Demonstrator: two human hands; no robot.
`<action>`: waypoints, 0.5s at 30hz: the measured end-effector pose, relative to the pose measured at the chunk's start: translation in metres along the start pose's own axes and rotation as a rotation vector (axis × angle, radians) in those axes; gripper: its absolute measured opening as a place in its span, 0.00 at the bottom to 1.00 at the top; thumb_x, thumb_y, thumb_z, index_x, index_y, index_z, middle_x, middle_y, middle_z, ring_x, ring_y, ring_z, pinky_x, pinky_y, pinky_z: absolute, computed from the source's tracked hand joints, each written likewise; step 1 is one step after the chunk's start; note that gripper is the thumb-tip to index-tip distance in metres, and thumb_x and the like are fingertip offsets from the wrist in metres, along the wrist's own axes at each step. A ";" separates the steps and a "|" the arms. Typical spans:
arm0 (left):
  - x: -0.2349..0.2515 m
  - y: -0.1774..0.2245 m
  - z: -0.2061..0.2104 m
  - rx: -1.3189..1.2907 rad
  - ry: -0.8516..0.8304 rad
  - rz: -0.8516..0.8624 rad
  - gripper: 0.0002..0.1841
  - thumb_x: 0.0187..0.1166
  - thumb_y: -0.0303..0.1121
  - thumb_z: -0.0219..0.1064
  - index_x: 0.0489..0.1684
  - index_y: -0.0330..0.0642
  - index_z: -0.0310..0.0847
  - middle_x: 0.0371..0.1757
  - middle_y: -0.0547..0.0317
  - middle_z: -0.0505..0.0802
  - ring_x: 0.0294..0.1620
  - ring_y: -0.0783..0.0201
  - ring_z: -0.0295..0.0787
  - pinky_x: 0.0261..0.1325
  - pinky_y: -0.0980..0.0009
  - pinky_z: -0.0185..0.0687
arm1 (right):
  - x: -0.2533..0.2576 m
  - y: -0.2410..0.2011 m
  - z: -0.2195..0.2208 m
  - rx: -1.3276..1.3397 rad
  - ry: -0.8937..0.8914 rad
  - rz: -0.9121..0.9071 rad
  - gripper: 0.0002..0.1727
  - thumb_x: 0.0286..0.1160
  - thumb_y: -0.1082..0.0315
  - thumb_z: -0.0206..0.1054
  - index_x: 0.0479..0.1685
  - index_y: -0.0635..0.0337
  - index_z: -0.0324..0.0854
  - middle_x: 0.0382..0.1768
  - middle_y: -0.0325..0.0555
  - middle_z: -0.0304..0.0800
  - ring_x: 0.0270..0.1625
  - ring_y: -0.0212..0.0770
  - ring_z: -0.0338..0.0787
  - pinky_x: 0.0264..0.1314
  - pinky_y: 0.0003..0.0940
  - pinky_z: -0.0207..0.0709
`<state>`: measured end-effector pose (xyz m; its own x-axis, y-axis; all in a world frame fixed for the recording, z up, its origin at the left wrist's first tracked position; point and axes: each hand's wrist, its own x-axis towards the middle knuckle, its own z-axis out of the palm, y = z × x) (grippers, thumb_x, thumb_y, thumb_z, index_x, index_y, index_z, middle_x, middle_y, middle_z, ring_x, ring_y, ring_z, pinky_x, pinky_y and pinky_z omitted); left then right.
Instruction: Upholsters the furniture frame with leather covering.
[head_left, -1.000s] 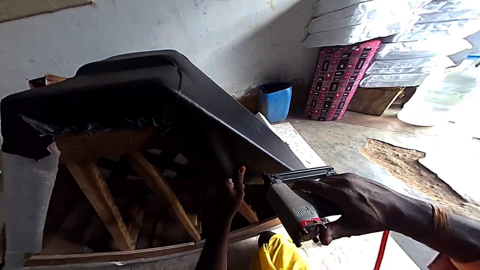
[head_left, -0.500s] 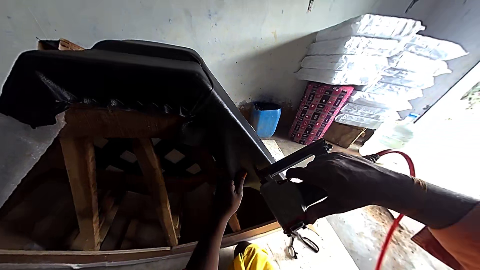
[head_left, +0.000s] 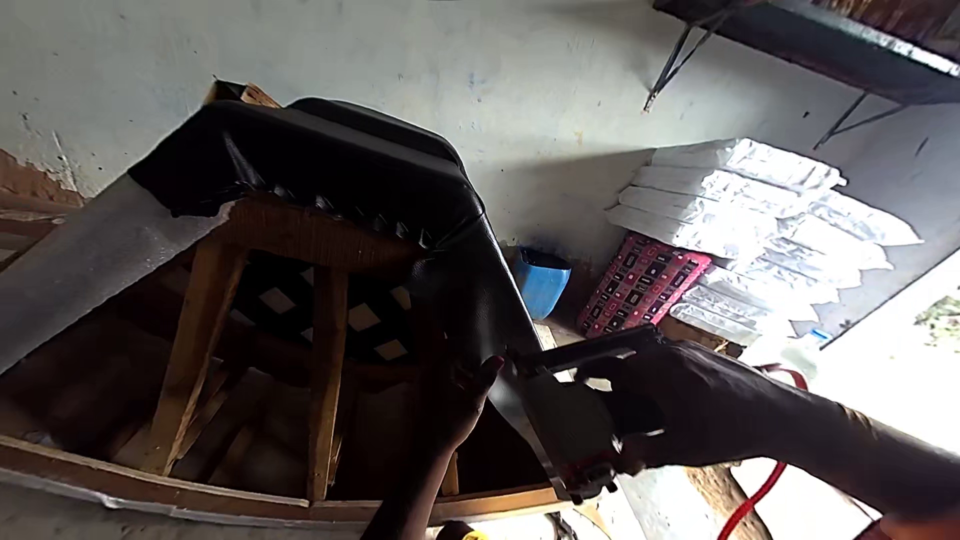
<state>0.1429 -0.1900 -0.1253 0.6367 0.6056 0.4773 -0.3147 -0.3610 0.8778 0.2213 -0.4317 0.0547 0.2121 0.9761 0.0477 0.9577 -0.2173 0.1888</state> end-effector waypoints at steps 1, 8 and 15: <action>0.003 0.016 -0.007 -0.034 0.064 -0.046 0.23 0.71 0.55 0.76 0.43 0.42 0.88 0.30 0.63 0.90 0.28 0.70 0.86 0.36 0.67 0.86 | -0.003 -0.001 -0.003 -0.005 0.017 -0.008 0.42 0.54 0.14 0.59 0.59 0.33 0.85 0.23 0.22 0.84 0.24 0.25 0.84 0.24 0.37 0.80; 0.015 0.015 -0.003 -0.020 0.303 0.224 0.14 0.85 0.44 0.64 0.43 0.44 0.88 0.34 0.65 0.91 0.35 0.76 0.89 0.43 0.74 0.89 | 0.009 -0.007 -0.035 -0.085 0.057 -0.116 0.48 0.55 0.12 0.54 0.62 0.39 0.86 0.28 0.27 0.89 0.29 0.27 0.88 0.28 0.38 0.82; 0.019 0.008 -0.002 -0.144 0.210 0.107 0.16 0.87 0.45 0.63 0.53 0.41 0.87 0.39 0.62 0.95 0.40 0.73 0.93 0.48 0.69 0.91 | 0.055 -0.041 -0.094 -0.091 0.047 -0.033 0.44 0.51 0.22 0.68 0.53 0.53 0.90 0.31 0.34 0.91 0.33 0.32 0.89 0.34 0.42 0.81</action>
<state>0.1514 -0.1795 -0.1091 0.4396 0.7085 0.5521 -0.4789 -0.3352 0.8113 0.1753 -0.3694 0.1412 0.1687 0.9819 0.0858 0.9419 -0.1863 0.2797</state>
